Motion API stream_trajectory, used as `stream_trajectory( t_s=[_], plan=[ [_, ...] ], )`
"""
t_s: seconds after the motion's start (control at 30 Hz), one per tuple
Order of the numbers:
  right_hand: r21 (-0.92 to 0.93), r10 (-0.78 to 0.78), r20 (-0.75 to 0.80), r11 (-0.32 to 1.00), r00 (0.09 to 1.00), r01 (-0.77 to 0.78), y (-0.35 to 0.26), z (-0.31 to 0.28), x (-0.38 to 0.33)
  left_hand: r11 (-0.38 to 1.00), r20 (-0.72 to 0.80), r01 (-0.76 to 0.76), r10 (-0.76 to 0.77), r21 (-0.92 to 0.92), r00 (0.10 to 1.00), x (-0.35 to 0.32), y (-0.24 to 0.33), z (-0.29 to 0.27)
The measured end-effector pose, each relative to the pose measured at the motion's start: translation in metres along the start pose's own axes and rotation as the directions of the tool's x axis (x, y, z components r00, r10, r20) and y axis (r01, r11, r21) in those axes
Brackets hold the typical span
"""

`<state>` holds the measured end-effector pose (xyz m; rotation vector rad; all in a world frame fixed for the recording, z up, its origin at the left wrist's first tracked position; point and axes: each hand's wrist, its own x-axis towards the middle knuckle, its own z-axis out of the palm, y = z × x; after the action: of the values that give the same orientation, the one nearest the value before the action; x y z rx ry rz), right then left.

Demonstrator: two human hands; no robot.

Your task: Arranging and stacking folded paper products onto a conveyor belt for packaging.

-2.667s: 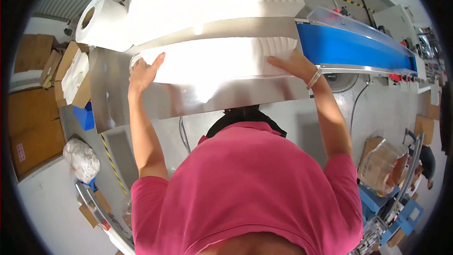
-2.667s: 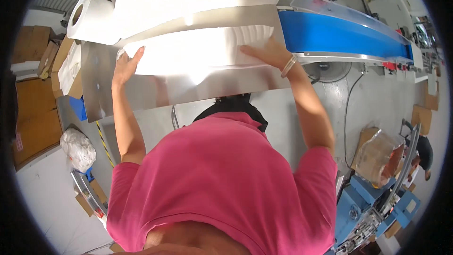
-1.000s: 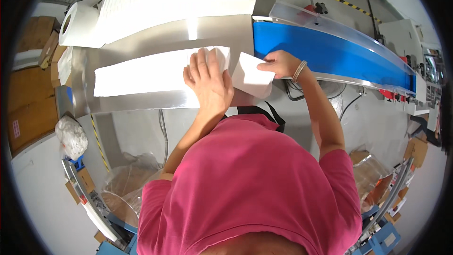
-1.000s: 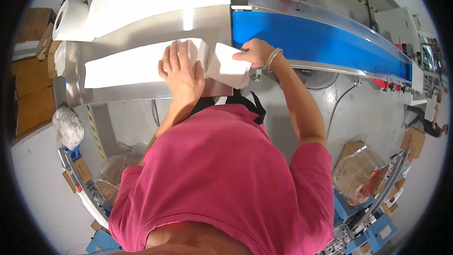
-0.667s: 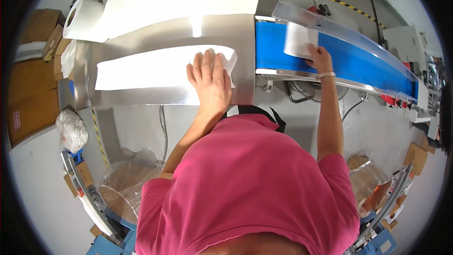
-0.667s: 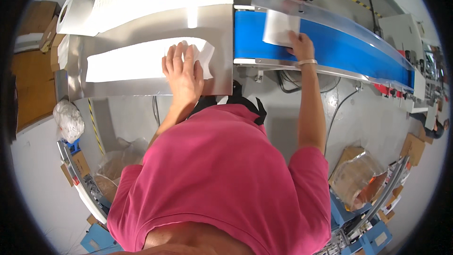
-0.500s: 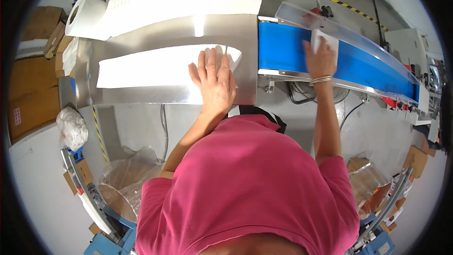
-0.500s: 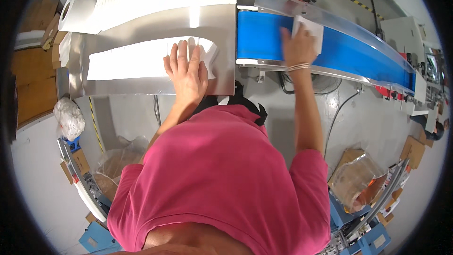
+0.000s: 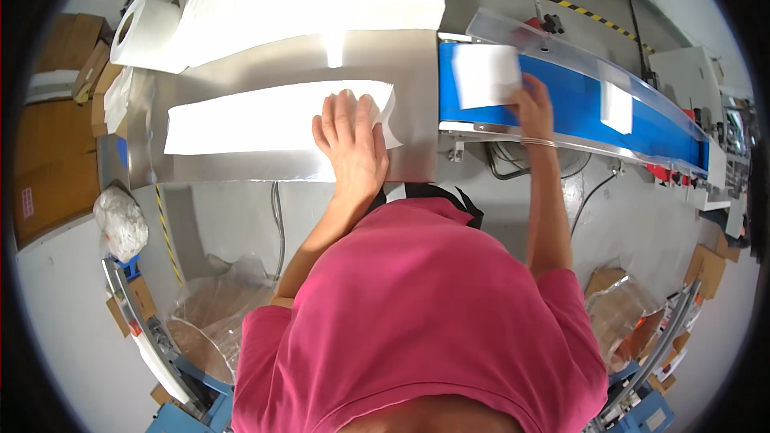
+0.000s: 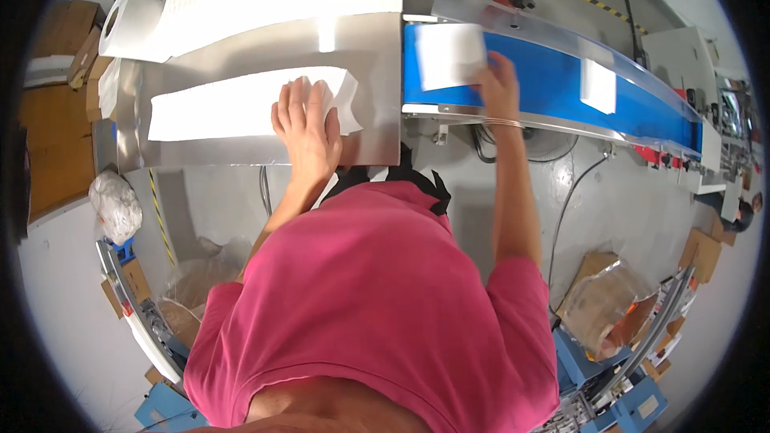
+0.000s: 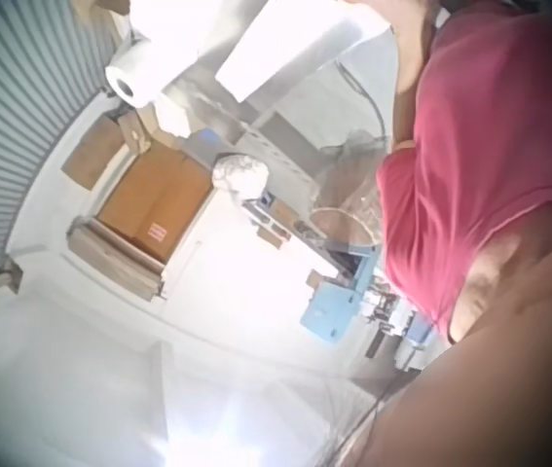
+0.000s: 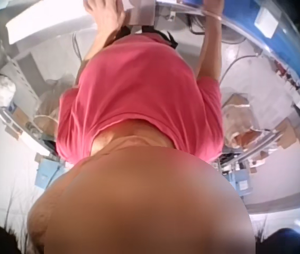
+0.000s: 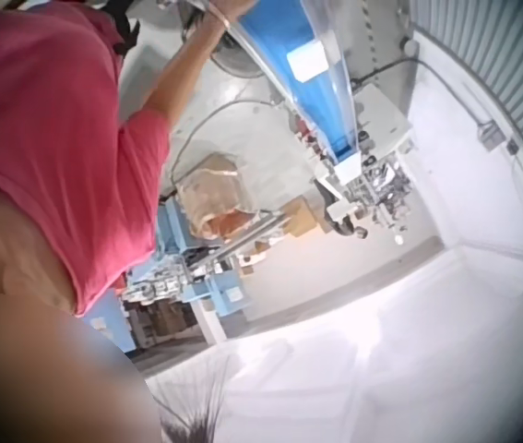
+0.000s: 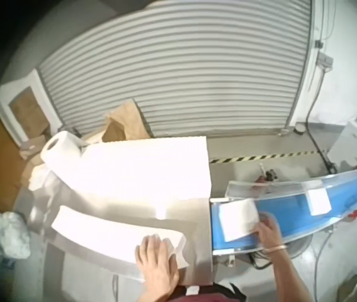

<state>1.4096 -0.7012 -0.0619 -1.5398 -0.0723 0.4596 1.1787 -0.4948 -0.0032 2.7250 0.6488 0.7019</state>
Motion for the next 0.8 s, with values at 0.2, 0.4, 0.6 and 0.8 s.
stream_trajectory(
  t_s=[0.2, 0.4, 0.6, 0.8],
  plan=[
    [-0.922, -0.54, 0.131, 0.241, 0.831, 0.302, -0.041, 0.051, -0.033, 0.997, -0.009, -0.025, 0.026, 0.076, 1.0, 0.0, 0.006, -0.002],
    [-0.467, 0.313, 0.49, 0.883, 0.814, -0.058, -0.039, 0.133, -0.042, 0.997, 0.051, -0.078, 0.078, -0.016, 0.996, 0.003, 0.012, -0.011],
    [-0.288, 0.062, -0.01, 0.956, 0.998, -0.062, -0.005, 0.022, -0.005, 1.0, -0.02, 0.007, -0.007, 0.007, 1.0, -0.003, -0.012, -0.008],
    [-0.92, -0.224, 0.041, 0.372, 0.974, 0.124, -0.063, 0.089, -0.046, 0.997, -0.027, -0.037, 0.039, 0.074, 0.999, -0.006, -0.01, -0.007]
  ],
)
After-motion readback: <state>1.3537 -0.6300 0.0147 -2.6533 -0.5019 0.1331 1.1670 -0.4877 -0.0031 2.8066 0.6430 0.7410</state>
